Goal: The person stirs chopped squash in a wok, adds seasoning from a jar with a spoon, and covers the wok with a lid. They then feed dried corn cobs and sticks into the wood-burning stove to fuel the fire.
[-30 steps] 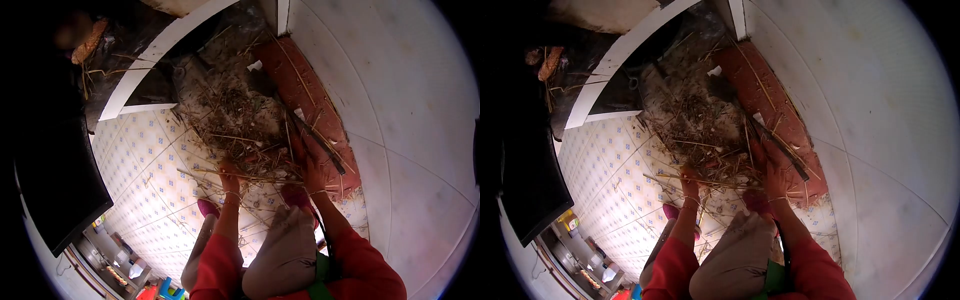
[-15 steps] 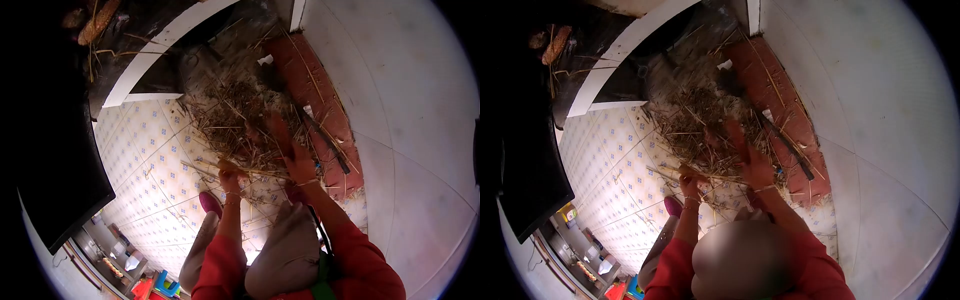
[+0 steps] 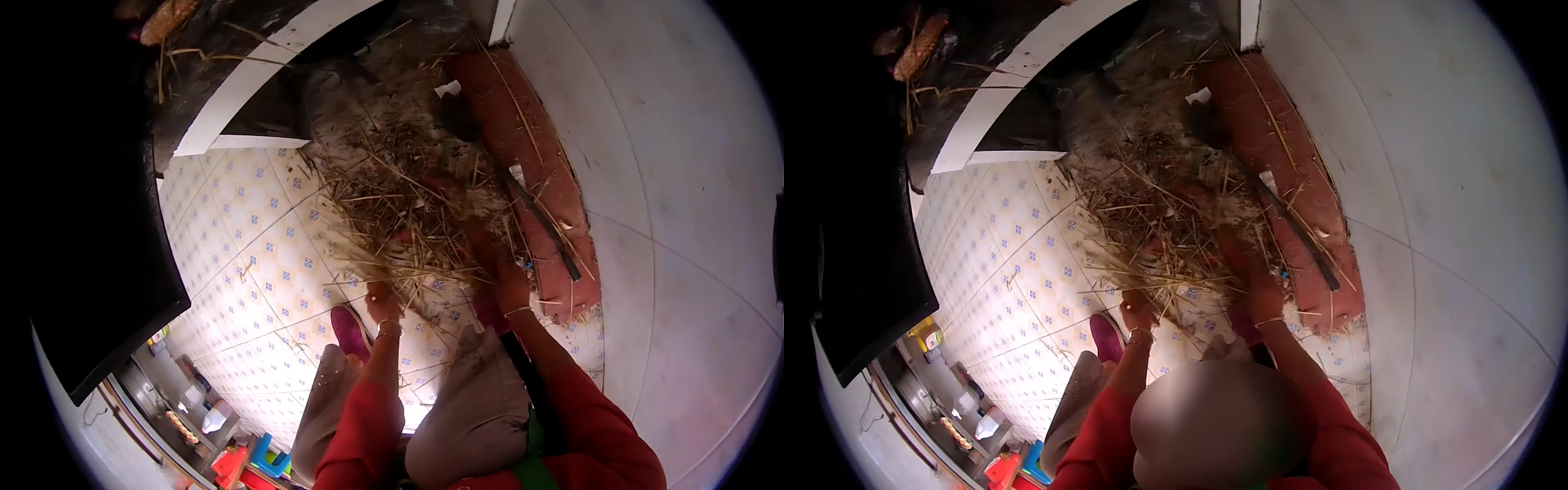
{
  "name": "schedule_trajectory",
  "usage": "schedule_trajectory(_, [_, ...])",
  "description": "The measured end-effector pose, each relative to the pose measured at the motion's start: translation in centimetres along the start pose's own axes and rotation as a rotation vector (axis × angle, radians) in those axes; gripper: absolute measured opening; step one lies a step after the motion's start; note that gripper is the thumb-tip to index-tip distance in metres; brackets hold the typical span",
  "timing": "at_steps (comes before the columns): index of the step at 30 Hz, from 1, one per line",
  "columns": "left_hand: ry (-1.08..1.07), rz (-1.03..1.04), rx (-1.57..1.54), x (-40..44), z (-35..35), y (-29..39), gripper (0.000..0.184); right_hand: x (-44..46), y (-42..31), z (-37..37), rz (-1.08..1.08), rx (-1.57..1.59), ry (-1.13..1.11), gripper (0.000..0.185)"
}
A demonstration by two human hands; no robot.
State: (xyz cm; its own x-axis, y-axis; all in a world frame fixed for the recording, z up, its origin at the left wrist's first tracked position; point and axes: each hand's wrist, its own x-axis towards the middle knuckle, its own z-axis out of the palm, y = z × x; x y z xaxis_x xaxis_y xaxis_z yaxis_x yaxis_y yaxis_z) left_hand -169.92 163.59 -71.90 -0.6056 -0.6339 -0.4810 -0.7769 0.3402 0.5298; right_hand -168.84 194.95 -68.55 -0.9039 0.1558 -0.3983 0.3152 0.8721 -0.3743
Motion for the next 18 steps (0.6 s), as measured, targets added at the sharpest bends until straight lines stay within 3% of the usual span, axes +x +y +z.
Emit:
schedule_trajectory(3, [-0.393,-0.314,-0.95,-0.3,3.4,2.5,0.037,1.8,-3.8,-1.8,-0.161,0.129,-0.014,0.06])
schedule_trajectory(5, [-0.407,-0.34,-1.119,-1.7,6.0,4.1,0.039,2.3,-5.1,-2.3,-0.24,0.146,-0.008,0.059])
schedule_trajectory(7, [-0.525,-0.247,-0.641,-4.0,6.5,7.5,0.043,2.6,-6.1,-2.0,-0.318,0.162,0.003,0.058])
schedule_trajectory(10, [-0.591,-0.323,-0.796,-4.3,5.3,8.1,0.042,2.6,-8.0,-1.9,-0.336,0.262,-0.032,0.045])
schedule_trajectory(12, [-0.656,-0.398,-0.943,-4.4,4.0,8.1,0.041,2.7,-9.3,-2.3,-0.448,0.256,-0.24,0.037])
schedule_trajectory(13, [-0.689,-0.438,-1.015,-4.6,3.4,8.2,0.04,2.4,-10.2,-2.3,-0.452,0.259,-0.238,0.037])
schedule_trajectory(16, [-0.714,-0.378,-0.902,-6.1,1.5,9.5,0.042,0.9,-11.6,-1.7,-0.442,0.183,-0.352,0.034])
schedule_trajectory(18, [-0.587,-0.367,-0.868,-6.5,1.8,8.9,0.041,0.6,-11.7,-0.6,-0.547,0.135,-0.358,0.034])
